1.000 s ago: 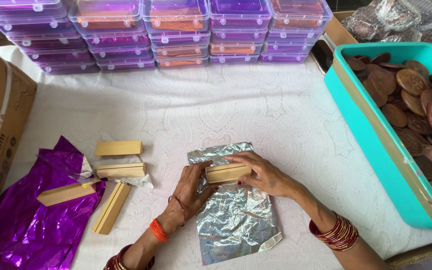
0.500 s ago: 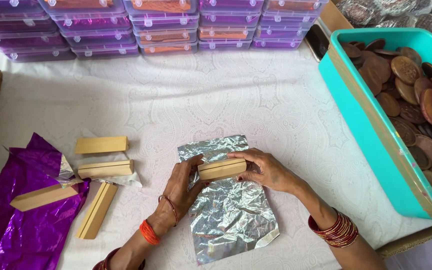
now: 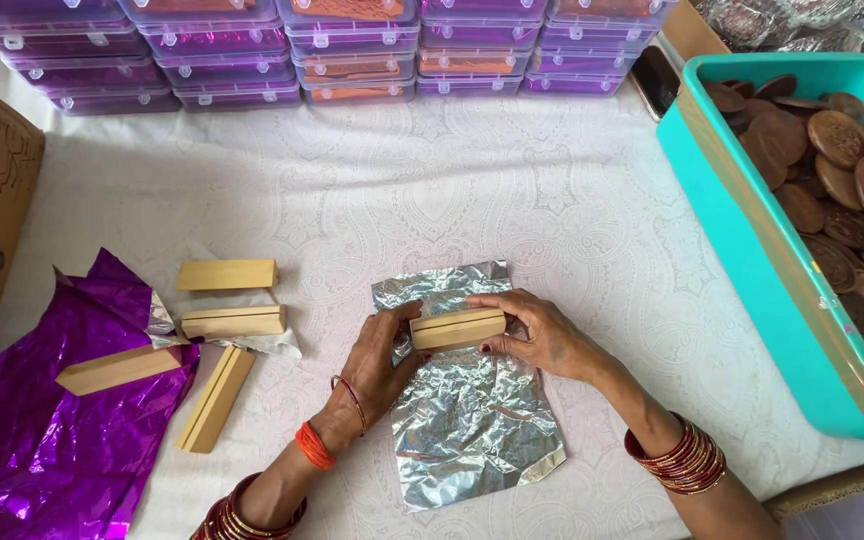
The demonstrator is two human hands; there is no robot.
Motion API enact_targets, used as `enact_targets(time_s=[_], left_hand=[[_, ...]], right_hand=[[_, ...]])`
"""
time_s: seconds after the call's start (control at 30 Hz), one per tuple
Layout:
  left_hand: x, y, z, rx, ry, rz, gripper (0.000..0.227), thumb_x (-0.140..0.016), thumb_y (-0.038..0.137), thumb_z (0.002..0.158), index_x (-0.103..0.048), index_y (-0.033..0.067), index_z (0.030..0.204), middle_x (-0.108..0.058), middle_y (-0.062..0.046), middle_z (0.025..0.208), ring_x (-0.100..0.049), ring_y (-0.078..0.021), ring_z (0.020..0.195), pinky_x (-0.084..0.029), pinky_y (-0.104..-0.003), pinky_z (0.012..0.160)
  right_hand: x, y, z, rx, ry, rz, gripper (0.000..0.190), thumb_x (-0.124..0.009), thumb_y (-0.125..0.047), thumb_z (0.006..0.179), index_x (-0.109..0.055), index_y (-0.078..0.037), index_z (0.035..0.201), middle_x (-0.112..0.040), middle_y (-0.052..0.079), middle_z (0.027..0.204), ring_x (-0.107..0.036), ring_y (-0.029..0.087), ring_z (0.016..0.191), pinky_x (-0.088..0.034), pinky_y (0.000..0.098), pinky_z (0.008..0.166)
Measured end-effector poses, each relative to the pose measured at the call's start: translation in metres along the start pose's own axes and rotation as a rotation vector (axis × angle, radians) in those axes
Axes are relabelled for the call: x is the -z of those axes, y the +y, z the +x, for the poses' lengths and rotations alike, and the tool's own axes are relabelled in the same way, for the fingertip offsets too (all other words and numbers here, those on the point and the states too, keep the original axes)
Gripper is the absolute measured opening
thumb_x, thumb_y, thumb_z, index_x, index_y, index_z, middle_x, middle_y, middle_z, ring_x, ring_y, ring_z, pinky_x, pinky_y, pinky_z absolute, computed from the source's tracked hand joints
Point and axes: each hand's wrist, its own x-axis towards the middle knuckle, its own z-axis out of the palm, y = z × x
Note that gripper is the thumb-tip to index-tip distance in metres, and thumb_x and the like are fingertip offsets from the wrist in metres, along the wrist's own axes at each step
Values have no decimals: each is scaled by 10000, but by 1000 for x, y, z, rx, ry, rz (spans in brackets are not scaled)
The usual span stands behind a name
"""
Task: Wrap small wooden blocks in colored foil and place them into purple plastic containers for packaging.
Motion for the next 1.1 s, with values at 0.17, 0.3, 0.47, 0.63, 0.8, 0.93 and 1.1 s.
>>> enact_targets(time_s=[0.17, 0.3, 0.47, 0.63, 0.8, 0.93, 1.1], left_hand=[[0, 1, -1, 18, 3, 29, 584, -793, 67, 828, -523, 54, 1346, -640, -158, 1155, -662, -301, 1055, -579, -407, 892], [4, 6, -3, 65, -25, -13, 599, -791, 68, 826, -511, 51, 1356, -630, -173, 1160, -672, -308, 1051, -588, -399, 890], [5, 6, -7, -5, -47, 34, 564, -756, 77, 856, -501, 38, 1357, -606, -195, 1199, -659, -330, 1111, -588, -400, 937], [4, 4, -6, 11, -76, 52, 575, -764, 89, 849, -506, 46, 1361, -603, -194, 1204, -636, -345, 1108, -560, -419, 946], [2, 2, -8, 19, -70, 109, 605, -783, 87, 822, -514, 61, 1362, -630, -169, 1187, -644, -331, 1072, -541, -428, 933], [10, 12, -4, 4, -90, 121, 639, -798, 199, 820, -512, 60, 1374, -595, -171, 1259, -584, -309, 1143, -489, -456, 976], [20, -3, 0, -86, 9, 212, 698, -738, 376, 781, -510, 43, 1351, -539, -196, 1319, -489, -341, 1212, -388, -545, 1031]], right_hand=[[1, -1, 0, -86, -19, 83, 756, -810, -248, 772, -446, -209, 1434, -676, 12, 1342, -606, 202, 1291, -510, 416, 1101], [7, -3, -1, -110, -48, 30, 800, -829, -266, 765, -400, -201, 1438, -690, 17, 1340, -561, 217, 1338, -436, 458, 1141], [7, -9, -2, -147, -72, 38, 822, -842, -277, 747, -402, -215, 1439, -688, 15, 1341, -546, 220, 1359, -395, 467, 1161], [7, -3, -2, -121, -61, 39, 782, -843, -265, 759, -425, -213, 1417, -697, 19, 1332, -551, 217, 1354, -401, 478, 1160], [10, -8, -2, -111, -68, 43, 769, -840, -272, 767, -425, -202, 1411, -699, 21, 1325, -576, 216, 1331, -412, 480, 1158], [13, -11, -2, -58, -80, 61, 803, -828, -269, 768, -407, -182, 1446, -669, 36, 1346, -578, 223, 1317, -443, 465, 1136], [17, 7, 0, 44, -41, 201, 747, -773, -223, 823, -408, -150, 1470, -625, 62, 1388, -593, 231, 1286, -497, 421, 1099]])
